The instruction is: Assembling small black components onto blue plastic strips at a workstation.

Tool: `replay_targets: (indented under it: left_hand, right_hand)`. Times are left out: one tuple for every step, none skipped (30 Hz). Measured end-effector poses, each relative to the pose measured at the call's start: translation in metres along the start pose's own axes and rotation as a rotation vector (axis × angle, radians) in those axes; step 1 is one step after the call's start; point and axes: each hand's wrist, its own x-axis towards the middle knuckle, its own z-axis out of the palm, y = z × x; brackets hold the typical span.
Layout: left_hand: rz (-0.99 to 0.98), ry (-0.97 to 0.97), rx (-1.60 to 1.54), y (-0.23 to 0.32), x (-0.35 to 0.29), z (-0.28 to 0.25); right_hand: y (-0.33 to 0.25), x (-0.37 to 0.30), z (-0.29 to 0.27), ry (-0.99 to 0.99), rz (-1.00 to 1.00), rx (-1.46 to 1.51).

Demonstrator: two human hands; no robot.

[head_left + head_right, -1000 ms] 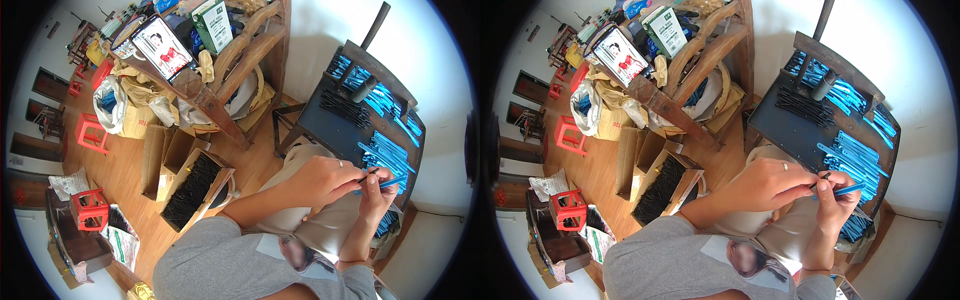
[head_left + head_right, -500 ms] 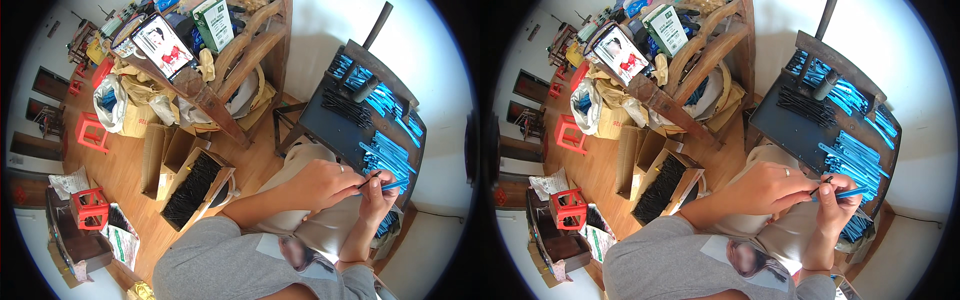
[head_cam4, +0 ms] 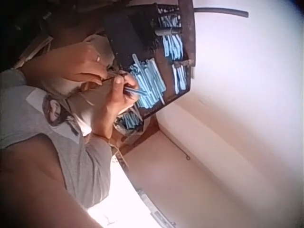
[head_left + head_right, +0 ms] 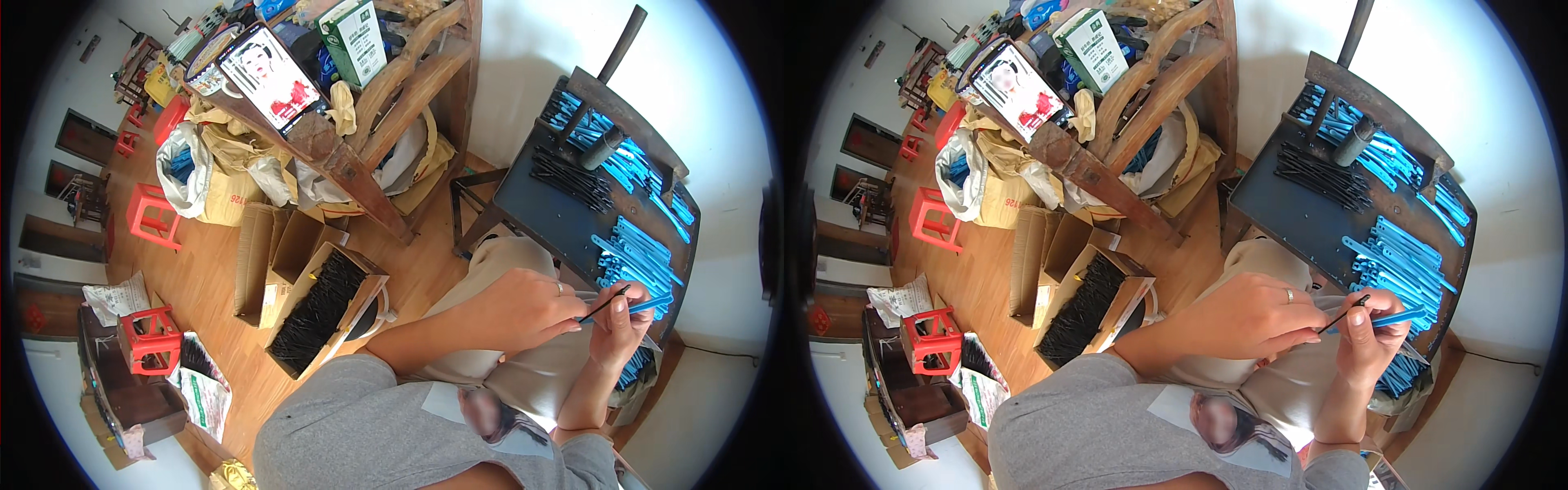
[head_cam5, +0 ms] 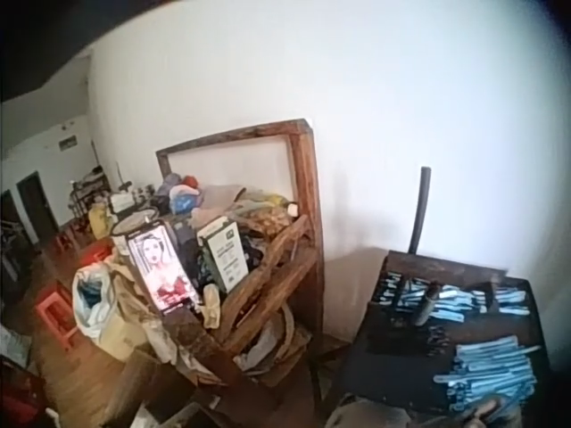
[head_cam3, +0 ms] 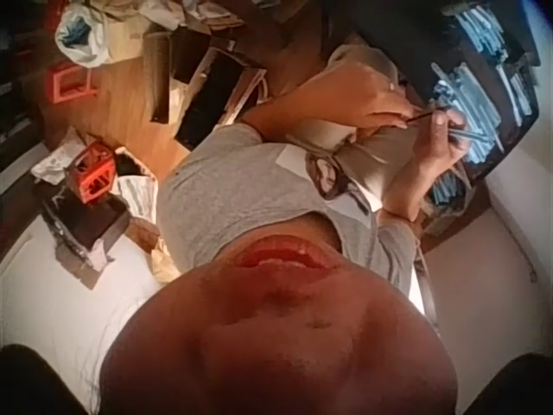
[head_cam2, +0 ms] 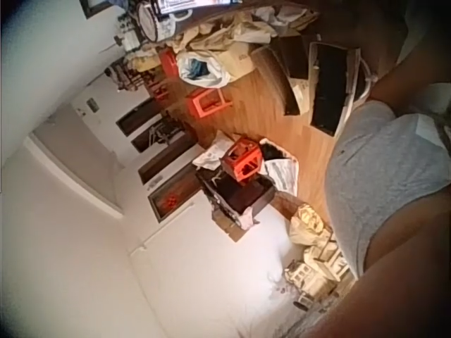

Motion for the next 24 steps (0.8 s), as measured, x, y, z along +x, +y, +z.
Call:
replay_targets:
  left_hand:
    - [0.003, 0.001, -0.011, -0.0007, -0.0001, -0.0007]
    - [0.008, 0.012, -0.013, -0.0014, -0.0001, -0.0012]
    - [0.012, 0.025, -0.017, -0.0019, 0.0000, -0.0015]
    - [0.010, 0.026, -0.018, -0.0022, 0.0000, -0.0015]
    - [0.001, 0.043, -0.031, -0.0024, 0.0000, -0.0016]
    - [-0.008, 0.062, -0.044, -0.0025, 0.0000, -0.0017]
    - [-0.010, 0.064, -0.044, -0.0026, 0.0002, -0.0017]
    - [-0.011, 0.071, -0.050, -0.0028, 0.0004, -0.0017]
    - [-0.011, 0.076, -0.057, -0.0031, 0.0008, -0.0019]
    - [-0.011, 0.078, -0.057, -0.0033, 0.0010, -0.0022]
    - [-0.007, 0.065, -0.046, -0.0035, 0.0012, -0.0025]
    - [-0.003, 0.052, -0.035, -0.0036, 0.0015, -0.0028]
    - [-0.002, 0.053, -0.036, -0.0036, 0.0017, -0.0029]
    - [0.001, 0.059, -0.038, -0.0036, 0.0020, -0.0031]
    - [0.005, 0.065, -0.041, -0.0035, 0.0023, -0.0031]
    - [0.005, 0.065, -0.042, -0.0035, 0.0025, -0.0031]
    - [-0.001, 0.061, -0.046, -0.0034, 0.0027, -0.0030]
    - [-0.007, 0.057, -0.050, -0.0034, 0.0029, -0.0028]
    - [-0.007, 0.058, -0.050, -0.0035, 0.0030, -0.0026]
    - [-0.002, 0.071, -0.066, -0.0037, 0.0032, -0.0023]
    - [0.003, 0.084, -0.082, -0.0038, 0.0033, -0.0019]
    - [0.003, 0.085, -0.082, -0.0040, 0.0035, -0.0016]
    - [0.001, 0.085, -0.080, -0.0042, 0.0035, -0.0011]
    - [0.000, 0.084, -0.078, -0.0043, 0.0037, -0.0007]
  right_hand:
    - [0.0009, 0.0000, -0.0001, 0.008, 0.003, -0.005]
    - [0.0013, 0.0000, -0.0006, 0.006, 0.019, 0.011]
    - [0.0019, -0.0002, -0.0010, 0.015, 0.009, -0.011]
    - [0.0022, -0.0005, -0.0017, 0.007, 0.013, -0.013]
    - [0.0022, -0.0007, -0.0024, -0.006, 0.024, 0.012]
    - [0.0029, -0.0009, -0.0027, -0.004, 0.021, -0.016]
    - [0.0033, -0.0009, -0.0030, 0.001, 0.014, -0.020]
    - [0.0035, -0.0010, -0.0031, 0.007, 0.007, -0.024]
    - [0.0037, -0.0010, -0.0032, 0.007, 0.007, -0.025]
    - [0.0037, -0.0009, -0.0031, 0.004, 0.020, -0.024]
    - [0.0036, -0.0007, -0.0031, -0.007, 0.033, 0.002]
    - [0.0041, -0.0005, -0.0028, 0.002, 0.031, -0.025]
    - [0.0048, -0.0003, -0.0024, -0.024, 0.015, -0.024]
    - [0.0051, -0.0002, -0.0022, -0.056, 0.013, 0.003]
    - [0.0051, -0.0002, -0.0023, -0.049, -0.001, -0.023]
    - [0.0052, -0.0002, -0.0025, -0.057, 0.005, -0.018]
    - [0.0051, -0.0003, -0.0028, -0.069, 0.020, 0.013]
    - [0.0054, -0.0003, -0.0031, -0.066, 0.011, -0.014]
    - [0.0059, -0.0002, -0.0033, -0.062, 0.004, -0.025]
    - [0.0062, -0.0002, -0.0036, -0.065, 0.006, -0.010]
    - [0.0062, -0.0001, -0.0039, -0.060, -0.004, -0.037]
    - [0.0062, 0.0000, -0.0041, -0.066, 0.004, -0.024]
    - [0.0060, 0.0002, -0.0041, -0.077, 0.020, 0.016]
    - [0.0060, 0.0003, -0.0038, -0.074, 0.012, -0.012]
